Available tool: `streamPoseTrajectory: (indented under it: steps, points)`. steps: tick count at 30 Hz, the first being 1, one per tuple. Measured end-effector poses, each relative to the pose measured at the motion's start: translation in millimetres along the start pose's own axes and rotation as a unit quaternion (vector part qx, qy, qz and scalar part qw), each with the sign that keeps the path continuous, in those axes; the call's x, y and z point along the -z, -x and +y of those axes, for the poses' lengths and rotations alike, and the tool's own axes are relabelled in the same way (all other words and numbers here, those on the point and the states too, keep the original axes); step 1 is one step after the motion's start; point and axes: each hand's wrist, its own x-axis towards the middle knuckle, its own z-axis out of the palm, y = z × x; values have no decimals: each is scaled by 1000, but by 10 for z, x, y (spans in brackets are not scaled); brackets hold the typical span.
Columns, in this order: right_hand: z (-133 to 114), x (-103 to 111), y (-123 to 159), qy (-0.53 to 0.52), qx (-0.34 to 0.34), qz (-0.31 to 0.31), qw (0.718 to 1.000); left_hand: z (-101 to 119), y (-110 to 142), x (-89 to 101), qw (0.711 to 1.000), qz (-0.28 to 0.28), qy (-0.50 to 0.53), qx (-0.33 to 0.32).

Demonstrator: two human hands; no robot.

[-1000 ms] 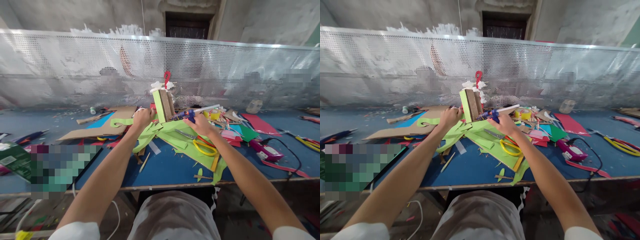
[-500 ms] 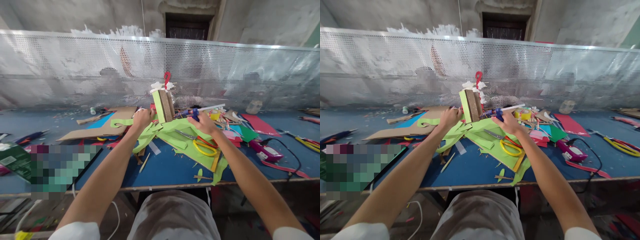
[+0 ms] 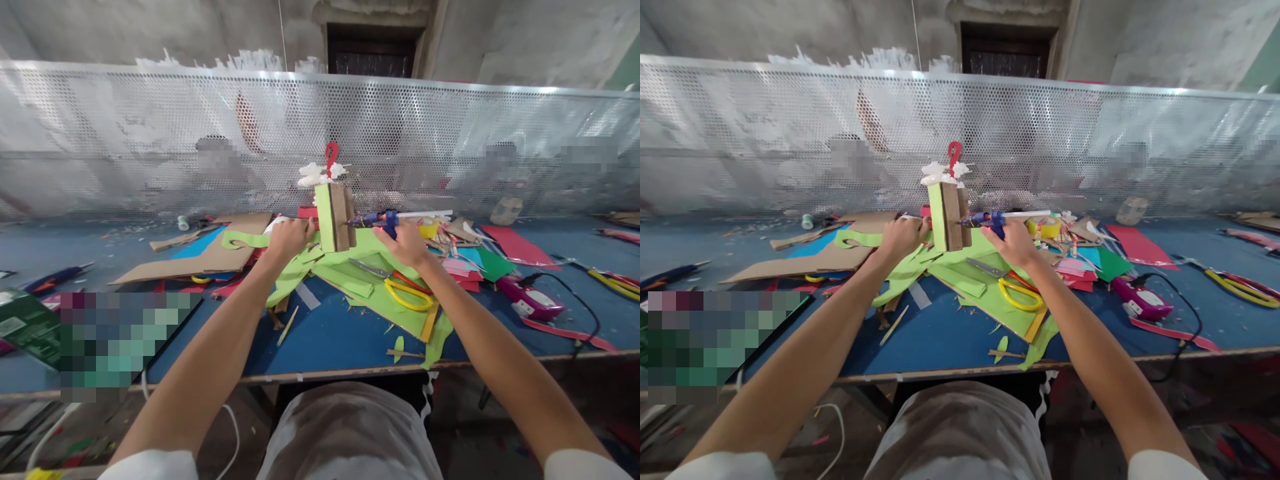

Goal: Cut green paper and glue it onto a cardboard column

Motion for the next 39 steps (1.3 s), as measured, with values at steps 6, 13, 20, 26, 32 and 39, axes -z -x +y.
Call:
streamPoseTrajectory:
  steps: [6, 13, 20, 26, 32, 39]
  points:
    - [-36, 53, 5, -18, -25, 45, 999, 63, 13, 20, 999, -1, -10, -47]
    - [-29, 74, 14, -41, -63, 144, 987, 98, 33, 34, 993, -11, -17, -114]
    - [44, 149, -23, -292, -164, 124, 934, 9, -10, -63, 996, -21, 1, -90]
    - [170, 210, -24, -368, -215, 44, 904, -65, -52, -145, 998, -32, 29, -52]
    - [475, 125, -15, -271, -287, -57, 917, -128, -80, -133, 997, 1, 69, -15]
    - [702, 142, 0, 83, -232, -230, 941, -138, -70, -88, 999, 19, 44, 23]
